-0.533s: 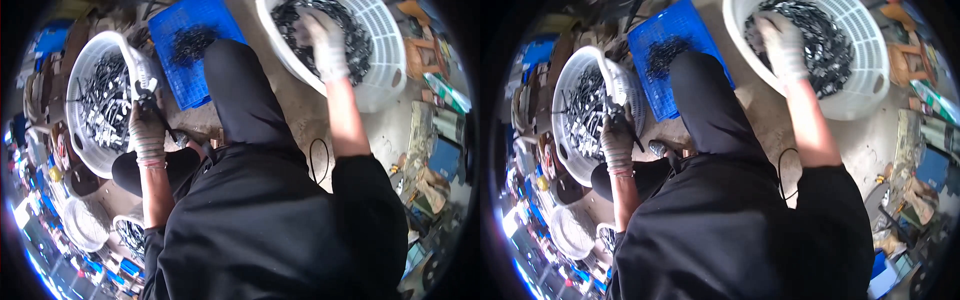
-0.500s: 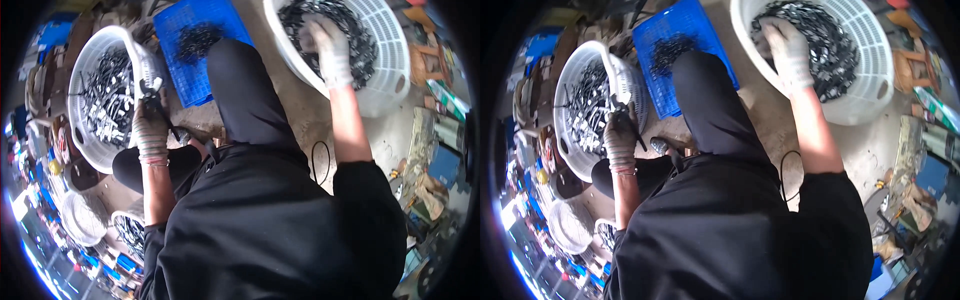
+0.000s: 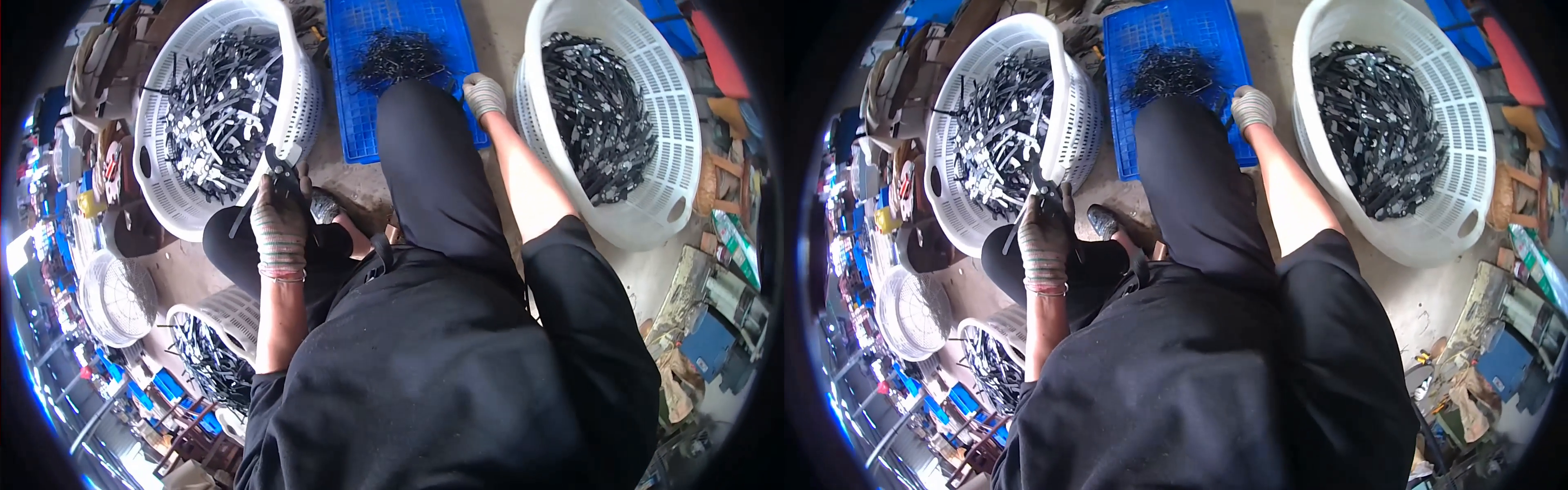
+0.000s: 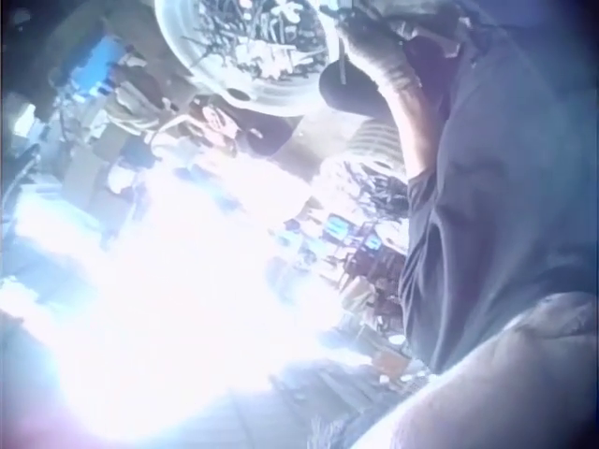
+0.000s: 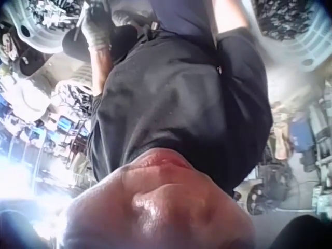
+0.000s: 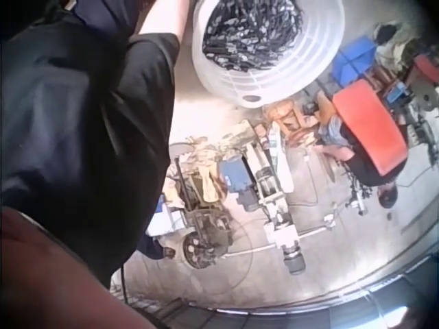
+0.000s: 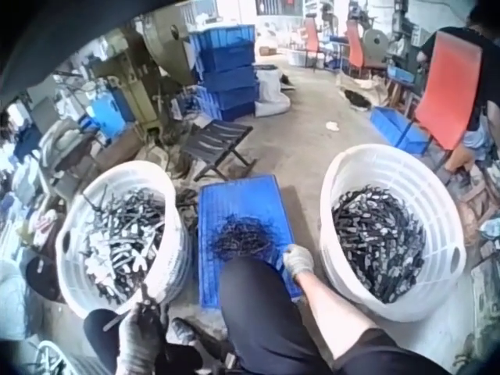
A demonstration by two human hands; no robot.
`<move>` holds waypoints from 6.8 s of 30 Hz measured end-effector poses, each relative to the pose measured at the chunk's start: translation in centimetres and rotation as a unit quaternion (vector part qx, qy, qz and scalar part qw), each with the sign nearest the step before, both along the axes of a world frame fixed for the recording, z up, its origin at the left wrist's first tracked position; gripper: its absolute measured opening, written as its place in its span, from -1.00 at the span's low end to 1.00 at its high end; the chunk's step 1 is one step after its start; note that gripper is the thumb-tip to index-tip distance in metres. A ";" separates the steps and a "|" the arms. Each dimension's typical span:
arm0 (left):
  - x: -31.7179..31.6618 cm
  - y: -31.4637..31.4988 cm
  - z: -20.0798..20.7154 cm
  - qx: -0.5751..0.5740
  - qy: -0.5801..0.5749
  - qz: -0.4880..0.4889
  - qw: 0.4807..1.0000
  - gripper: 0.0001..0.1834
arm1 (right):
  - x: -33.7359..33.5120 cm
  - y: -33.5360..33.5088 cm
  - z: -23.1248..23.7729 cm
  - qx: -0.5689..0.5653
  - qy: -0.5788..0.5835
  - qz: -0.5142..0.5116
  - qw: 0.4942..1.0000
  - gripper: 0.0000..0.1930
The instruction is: Assembling and trimming small plastic components using pliers in a workshop setting.
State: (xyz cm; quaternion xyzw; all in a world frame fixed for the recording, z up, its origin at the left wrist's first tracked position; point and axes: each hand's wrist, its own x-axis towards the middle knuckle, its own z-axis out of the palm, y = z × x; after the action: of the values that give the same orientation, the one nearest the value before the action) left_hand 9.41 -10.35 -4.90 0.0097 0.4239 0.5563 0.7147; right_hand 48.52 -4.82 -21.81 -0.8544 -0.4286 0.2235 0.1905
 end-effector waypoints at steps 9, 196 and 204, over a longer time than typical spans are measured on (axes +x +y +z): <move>0.5 2.4 0.6 0.076 0.137 -0.136 0.978 -0.67 | -1.8 5.0 5.1 0.077 0.254 0.012 0.964 -0.82; -0.9 8.0 -3.8 0.021 0.045 -0.082 0.995 -0.62 | -15.1 -4.1 -0.7 -0.246 0.175 -0.252 0.920 -0.27; -0.4 7.8 -2.7 0.071 0.071 -0.138 0.985 -0.65 | -11.2 -4.1 -5.9 -0.222 0.168 -0.304 0.911 -0.56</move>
State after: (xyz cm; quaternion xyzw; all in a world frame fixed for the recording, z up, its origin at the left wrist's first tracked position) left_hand 9.04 -2.53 -7.62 0.1585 0.4279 0.4789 0.7500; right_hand 37.30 -8.96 -27.73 -0.9134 -0.0493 0.3846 0.1241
